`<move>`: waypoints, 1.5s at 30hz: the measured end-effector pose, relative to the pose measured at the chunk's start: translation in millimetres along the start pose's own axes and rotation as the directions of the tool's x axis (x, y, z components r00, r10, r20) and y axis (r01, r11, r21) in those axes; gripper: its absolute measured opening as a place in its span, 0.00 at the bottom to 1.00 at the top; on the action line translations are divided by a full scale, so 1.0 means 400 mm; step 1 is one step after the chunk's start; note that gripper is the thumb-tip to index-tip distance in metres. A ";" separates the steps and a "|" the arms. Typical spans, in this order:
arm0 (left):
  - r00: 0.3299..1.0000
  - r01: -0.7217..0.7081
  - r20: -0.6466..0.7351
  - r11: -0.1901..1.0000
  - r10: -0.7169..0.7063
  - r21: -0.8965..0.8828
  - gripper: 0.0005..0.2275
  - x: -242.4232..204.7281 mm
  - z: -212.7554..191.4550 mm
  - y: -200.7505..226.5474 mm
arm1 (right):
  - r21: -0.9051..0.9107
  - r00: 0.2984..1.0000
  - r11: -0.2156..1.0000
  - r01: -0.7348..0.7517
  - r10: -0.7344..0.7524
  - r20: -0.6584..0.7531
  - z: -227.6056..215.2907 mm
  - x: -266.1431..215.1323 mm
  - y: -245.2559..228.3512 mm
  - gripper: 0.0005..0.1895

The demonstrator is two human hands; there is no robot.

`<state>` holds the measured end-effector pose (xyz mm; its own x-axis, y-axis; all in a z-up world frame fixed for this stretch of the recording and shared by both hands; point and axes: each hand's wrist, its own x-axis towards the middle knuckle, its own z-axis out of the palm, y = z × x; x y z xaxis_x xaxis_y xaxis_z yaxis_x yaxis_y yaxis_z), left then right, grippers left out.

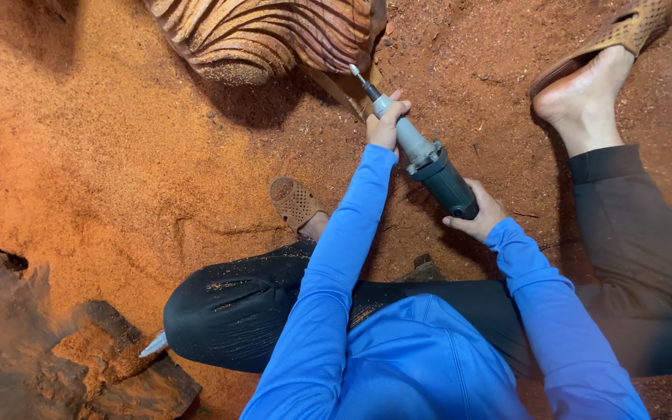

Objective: Using a power rotary tool to carve and refine details on a large wooden sculpture

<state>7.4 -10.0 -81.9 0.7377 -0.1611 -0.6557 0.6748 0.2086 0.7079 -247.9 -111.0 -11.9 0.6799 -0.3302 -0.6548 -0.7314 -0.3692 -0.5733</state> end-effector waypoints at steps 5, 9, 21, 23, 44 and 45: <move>0.992 0.032 0.128 0.993 -0.017 -0.116 0.18 -0.079 0.024 0.033 | -0.029 0.999 0.998 -0.048 0.048 -0.014 -0.016 -0.004 0.036 0.50; 0.950 0.034 0.305 0.954 0.062 -0.299 0.15 -0.157 0.027 0.126 | -0.038 0.998 0.999 -0.008 0.005 -0.056 -0.008 -0.006 0.051 0.51; 0.687 0.166 0.711 0.920 0.150 -0.355 0.18 -0.055 -0.241 0.345 | 0.491 0.865 0.777 0.395 -0.494 0.086 0.062 -0.189 -0.370 0.63; 0.709 0.150 0.693 0.932 0.130 -0.328 0.18 -0.081 -0.263 0.375 | 0.507 0.855 0.758 0.409 -0.513 0.079 0.085 -0.206 -0.357 0.64; 0.900 -0.039 0.420 0.982 0.116 -0.187 0.13 -0.283 -0.380 0.621 | 0.598 0.712 0.660 0.456 -0.673 0.201 0.064 -0.229 -0.433 0.60; 0.931 -0.049 0.351 0.988 0.099 -0.149 0.13 -0.293 -0.391 0.640 | 0.605 0.704 0.654 0.454 -0.680 0.207 0.072 -0.233 -0.442 0.60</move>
<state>90.0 213.2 135.2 0.7616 -0.4676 -0.4486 0.6272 0.3578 0.6918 -183.4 10.0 136.5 0.9647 0.1987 -0.1731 -0.2017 0.1346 -0.9701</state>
